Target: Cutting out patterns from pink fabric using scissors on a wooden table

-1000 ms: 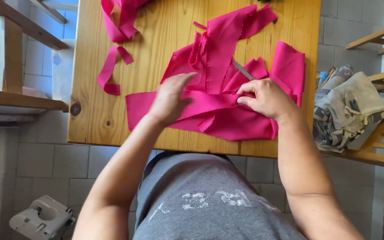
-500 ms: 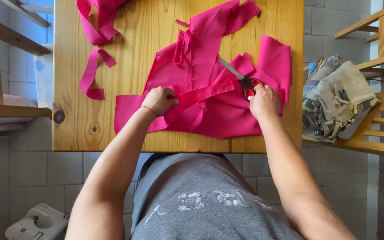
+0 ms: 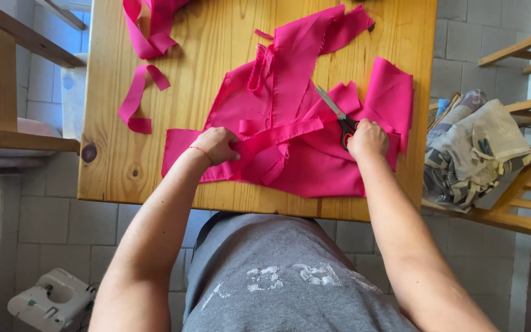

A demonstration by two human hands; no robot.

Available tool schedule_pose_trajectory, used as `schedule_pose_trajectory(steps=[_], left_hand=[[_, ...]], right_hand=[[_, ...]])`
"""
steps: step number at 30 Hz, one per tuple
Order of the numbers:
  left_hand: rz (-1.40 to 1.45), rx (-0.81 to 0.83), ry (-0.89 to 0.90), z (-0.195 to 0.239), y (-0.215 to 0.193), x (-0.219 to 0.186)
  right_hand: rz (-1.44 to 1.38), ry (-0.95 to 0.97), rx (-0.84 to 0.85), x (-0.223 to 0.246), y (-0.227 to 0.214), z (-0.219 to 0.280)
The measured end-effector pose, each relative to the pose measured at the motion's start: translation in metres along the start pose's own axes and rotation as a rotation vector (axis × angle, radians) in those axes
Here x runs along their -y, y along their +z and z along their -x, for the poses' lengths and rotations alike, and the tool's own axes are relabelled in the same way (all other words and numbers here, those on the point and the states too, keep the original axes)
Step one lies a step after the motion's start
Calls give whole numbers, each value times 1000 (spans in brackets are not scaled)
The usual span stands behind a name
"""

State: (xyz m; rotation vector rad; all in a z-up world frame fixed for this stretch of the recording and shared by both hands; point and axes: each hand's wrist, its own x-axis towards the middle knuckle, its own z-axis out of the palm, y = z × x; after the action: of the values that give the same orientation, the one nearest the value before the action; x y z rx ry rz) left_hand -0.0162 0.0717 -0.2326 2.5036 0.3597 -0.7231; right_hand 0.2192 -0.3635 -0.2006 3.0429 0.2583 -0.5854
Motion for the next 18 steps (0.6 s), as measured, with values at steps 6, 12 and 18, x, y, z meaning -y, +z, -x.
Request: schedule_pose_trajectory(steps=[6, 12, 18], left_hand=[[236, -23, 105, 28, -45, -32], [361, -19, 129, 30, -66, -40], [762, 93, 240, 17, -71, -37]], right_hand=[[-21, -24, 70, -3, -59, 19], [-736, -158, 57, -57, -47, 45], [-1257, -443, 629, -25, -55, 162]])
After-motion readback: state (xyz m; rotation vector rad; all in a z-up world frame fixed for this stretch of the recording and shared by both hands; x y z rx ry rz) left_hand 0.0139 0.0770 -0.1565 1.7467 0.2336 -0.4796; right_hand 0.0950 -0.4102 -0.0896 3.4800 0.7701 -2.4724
